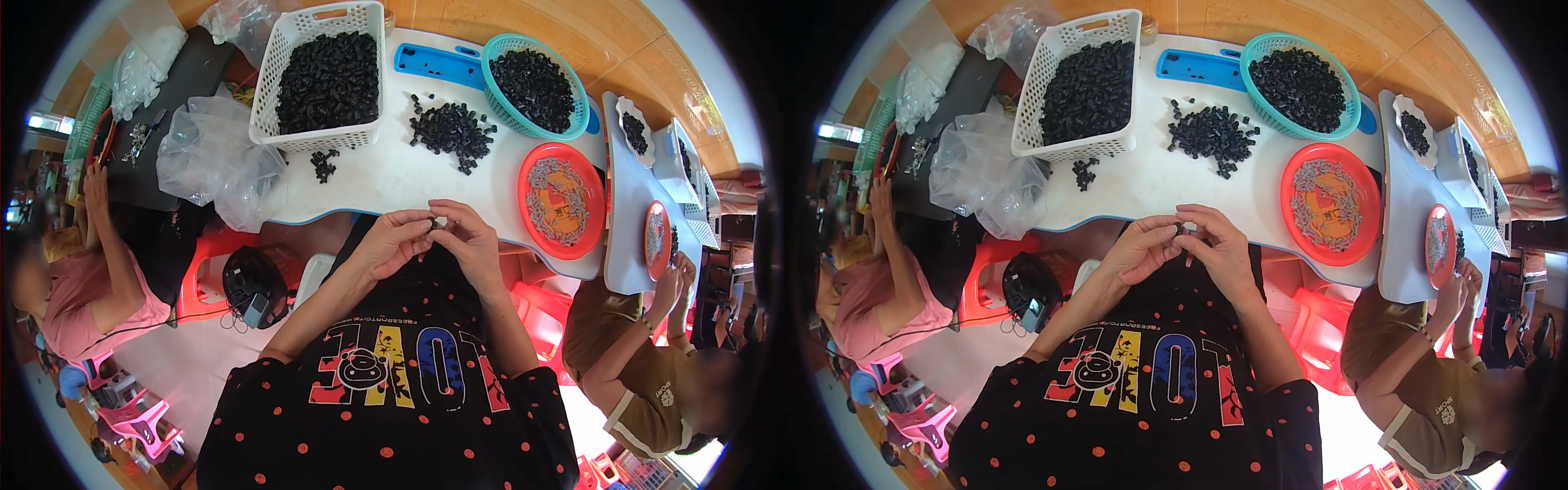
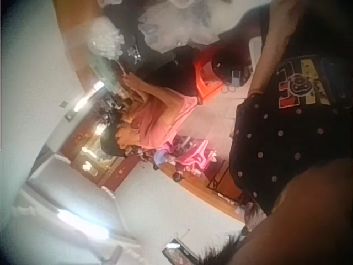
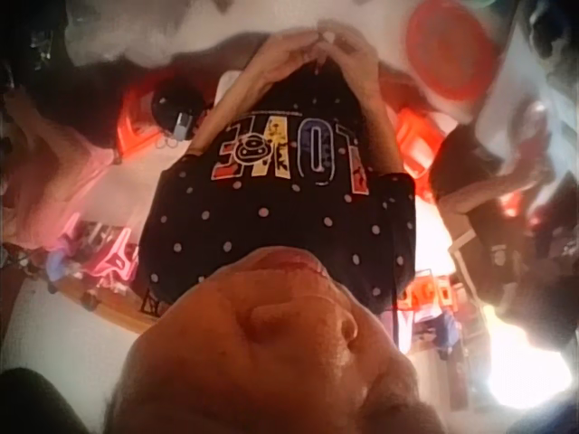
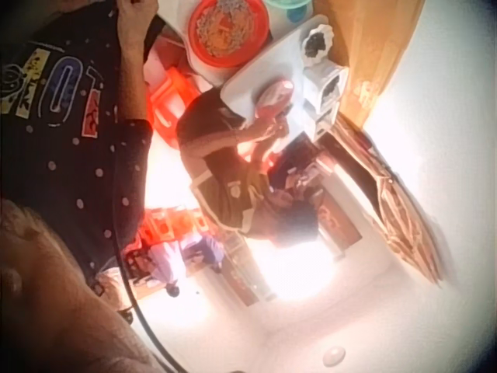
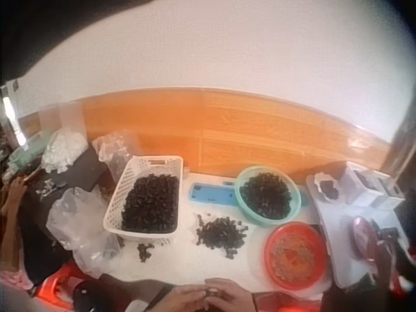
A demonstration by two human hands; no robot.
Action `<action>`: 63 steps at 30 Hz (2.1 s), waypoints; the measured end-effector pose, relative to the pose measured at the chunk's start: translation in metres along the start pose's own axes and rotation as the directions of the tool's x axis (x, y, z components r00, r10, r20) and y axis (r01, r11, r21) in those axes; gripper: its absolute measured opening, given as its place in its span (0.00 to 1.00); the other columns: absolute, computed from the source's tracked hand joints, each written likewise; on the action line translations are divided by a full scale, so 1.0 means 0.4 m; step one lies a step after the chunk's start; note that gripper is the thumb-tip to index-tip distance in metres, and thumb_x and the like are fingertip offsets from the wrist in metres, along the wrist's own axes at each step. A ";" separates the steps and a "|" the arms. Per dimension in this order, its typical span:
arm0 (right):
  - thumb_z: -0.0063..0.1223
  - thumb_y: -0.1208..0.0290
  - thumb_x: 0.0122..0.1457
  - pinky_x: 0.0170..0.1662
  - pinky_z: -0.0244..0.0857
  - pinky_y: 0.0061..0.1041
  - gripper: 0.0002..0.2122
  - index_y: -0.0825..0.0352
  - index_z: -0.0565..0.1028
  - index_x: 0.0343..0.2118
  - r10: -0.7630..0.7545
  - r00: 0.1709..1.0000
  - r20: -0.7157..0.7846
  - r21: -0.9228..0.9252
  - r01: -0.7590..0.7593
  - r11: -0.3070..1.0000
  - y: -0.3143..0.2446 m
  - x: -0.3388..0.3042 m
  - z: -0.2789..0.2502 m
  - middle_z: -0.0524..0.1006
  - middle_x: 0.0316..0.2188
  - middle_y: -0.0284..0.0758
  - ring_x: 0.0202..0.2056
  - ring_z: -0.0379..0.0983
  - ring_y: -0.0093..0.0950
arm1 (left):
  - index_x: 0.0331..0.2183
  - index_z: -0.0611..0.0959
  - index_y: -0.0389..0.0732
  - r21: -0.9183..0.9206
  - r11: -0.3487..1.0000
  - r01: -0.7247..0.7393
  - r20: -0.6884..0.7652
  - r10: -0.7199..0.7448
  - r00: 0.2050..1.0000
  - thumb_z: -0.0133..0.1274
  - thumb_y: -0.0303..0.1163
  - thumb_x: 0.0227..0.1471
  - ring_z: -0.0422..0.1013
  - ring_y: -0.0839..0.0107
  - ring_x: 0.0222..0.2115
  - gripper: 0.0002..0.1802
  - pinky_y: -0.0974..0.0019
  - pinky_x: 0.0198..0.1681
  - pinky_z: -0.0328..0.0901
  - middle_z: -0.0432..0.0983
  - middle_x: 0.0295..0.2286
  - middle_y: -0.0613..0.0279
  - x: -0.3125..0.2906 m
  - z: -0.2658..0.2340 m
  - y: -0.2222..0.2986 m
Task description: The recorder is assembling small black objects by inserting a white material into them.
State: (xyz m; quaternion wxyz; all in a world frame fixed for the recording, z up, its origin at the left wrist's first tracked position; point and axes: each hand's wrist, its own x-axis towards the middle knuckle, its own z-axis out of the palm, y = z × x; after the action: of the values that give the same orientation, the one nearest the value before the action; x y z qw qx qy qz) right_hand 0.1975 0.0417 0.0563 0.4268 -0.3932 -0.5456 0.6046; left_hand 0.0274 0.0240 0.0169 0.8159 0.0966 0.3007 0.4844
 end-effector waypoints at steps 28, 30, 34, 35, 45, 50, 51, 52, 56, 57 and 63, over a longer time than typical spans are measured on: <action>0.57 0.75 0.56 0.22 0.64 0.16 0.11 0.63 0.80 0.43 -0.060 0.992 -0.112 -0.290 0.026 0.957 0.049 -0.024 0.020 0.74 0.24 0.32 0.20 0.70 0.17 | 0.47 0.74 0.38 -0.146 0.983 0.109 0.053 -0.102 0.993 0.54 0.27 0.57 0.73 0.76 0.27 0.16 0.74 0.31 0.71 0.76 0.32 0.64 0.031 -0.037 -0.045; 0.57 0.75 0.57 0.22 0.63 0.16 0.11 0.64 0.80 0.43 0.024 0.994 -0.107 -0.240 -0.049 0.969 0.045 -0.018 0.010 0.75 0.24 0.31 0.19 0.70 0.17 | 0.47 0.74 0.37 -0.155 0.980 0.121 0.083 -0.109 0.991 0.54 0.26 0.56 0.74 0.76 0.28 0.16 0.75 0.32 0.71 0.77 0.32 0.63 0.031 -0.028 -0.035; 0.58 0.74 0.56 0.40 0.64 0.19 0.10 0.67 0.80 0.42 0.069 0.983 -0.172 -0.211 -0.105 0.972 0.049 0.018 -0.046 0.76 0.29 0.31 0.35 0.72 0.20 | 0.49 0.74 0.34 -0.036 0.999 -0.027 0.018 0.028 0.999 0.54 0.24 0.56 0.76 0.75 0.30 0.18 0.75 0.35 0.72 0.79 0.33 0.57 0.004 0.002 0.018; 0.59 0.73 0.55 0.40 0.64 0.20 0.11 0.67 0.80 0.41 0.019 0.968 -0.249 -0.255 -0.085 0.963 0.058 0.044 -0.070 0.76 0.29 0.32 0.35 0.72 0.21 | 0.48 0.76 0.33 0.010 0.996 -0.085 0.016 0.085 0.996 0.54 0.22 0.54 0.76 0.73 0.32 0.18 0.73 0.38 0.72 0.80 0.34 0.54 -0.004 0.004 0.054; 0.65 0.69 0.48 0.41 0.63 0.34 0.09 0.65 0.80 0.32 -0.465 0.867 -0.179 -0.916 0.026 0.401 0.151 0.159 -0.140 0.76 0.29 0.34 0.35 0.70 0.35 | 0.44 0.82 0.39 0.940 -0.052 -0.336 0.238 0.808 0.540 0.57 0.22 0.49 0.72 0.69 0.44 0.18 0.70 0.46 0.67 0.70 0.53 0.53 0.036 0.079 0.427; 0.61 0.72 0.51 0.39 0.63 0.29 0.08 0.66 0.80 0.34 -0.398 0.894 -0.207 -0.875 0.013 0.485 0.126 0.139 -0.138 0.77 0.30 0.33 0.35 0.71 0.31 | 0.42 0.82 0.37 0.881 -0.054 -0.469 0.382 0.665 0.642 0.57 0.20 0.49 0.72 0.77 0.37 0.15 0.73 0.40 0.67 0.74 0.47 0.58 0.049 0.085 0.239; 0.60 0.73 0.53 0.40 0.63 0.27 0.07 0.66 0.80 0.35 -0.369 0.899 -0.237 -0.769 0.058 0.636 0.110 0.125 -0.139 0.78 0.31 0.33 0.35 0.72 0.28 | 0.42 0.83 0.36 0.906 0.102 -0.411 0.279 0.587 0.760 0.57 0.19 0.49 0.72 0.77 0.37 0.15 0.74 0.40 0.67 0.75 0.44 0.59 0.052 0.089 0.200; 0.58 0.74 0.54 0.40 0.63 0.25 0.07 0.67 0.80 0.35 -0.275 0.920 -0.278 -0.638 0.037 0.769 0.093 0.103 -0.138 0.78 0.32 0.32 0.35 0.72 0.26 | 0.40 0.83 0.35 0.858 0.306 -0.412 0.198 0.543 0.816 0.58 0.20 0.49 0.72 0.77 0.37 0.12 0.74 0.40 0.67 0.76 0.42 0.59 0.059 0.100 0.159; 0.55 0.74 0.59 0.35 0.66 0.22 0.06 0.71 0.79 0.35 -0.020 0.967 -0.254 0.182 0.068 0.981 0.056 0.032 -0.100 0.78 0.31 0.32 0.30 0.73 0.21 | 0.39 0.84 0.33 0.700 0.564 -0.438 0.194 0.440 0.877 0.58 0.18 0.49 0.71 0.77 0.38 0.12 0.75 0.41 0.66 0.76 0.38 0.60 0.068 0.152 0.048; 0.54 0.74 0.60 0.31 0.65 0.19 0.07 0.72 0.79 0.35 0.048 0.979 -0.199 0.302 0.015 0.953 0.051 0.015 -0.101 0.78 0.31 0.32 0.27 0.71 0.19 | 0.39 0.84 0.33 0.710 0.559 -0.429 0.222 0.400 0.889 0.57 0.16 0.48 0.71 0.76 0.38 0.12 0.74 0.41 0.66 0.75 0.37 0.61 0.066 0.159 0.034; 0.53 0.71 0.61 0.26 0.65 0.15 0.09 0.72 0.79 0.38 0.092 0.987 -0.133 0.419 -0.028 0.908 0.032 -0.053 -0.133 0.78 0.33 0.33 0.24 0.70 0.16 | 0.38 0.83 0.32 0.589 0.678 -0.439 0.267 0.349 0.898 0.55 0.16 0.50 0.74 0.72 0.37 0.11 0.71 0.42 0.69 0.75 0.40 0.57 0.081 0.180 -0.039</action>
State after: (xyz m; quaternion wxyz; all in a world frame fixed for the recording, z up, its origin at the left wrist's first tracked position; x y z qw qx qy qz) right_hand 0.2534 0.0383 0.0388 0.5217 -0.3543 -0.3584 0.6883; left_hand 0.0923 0.0530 0.0546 0.6284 0.4612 0.3634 0.5103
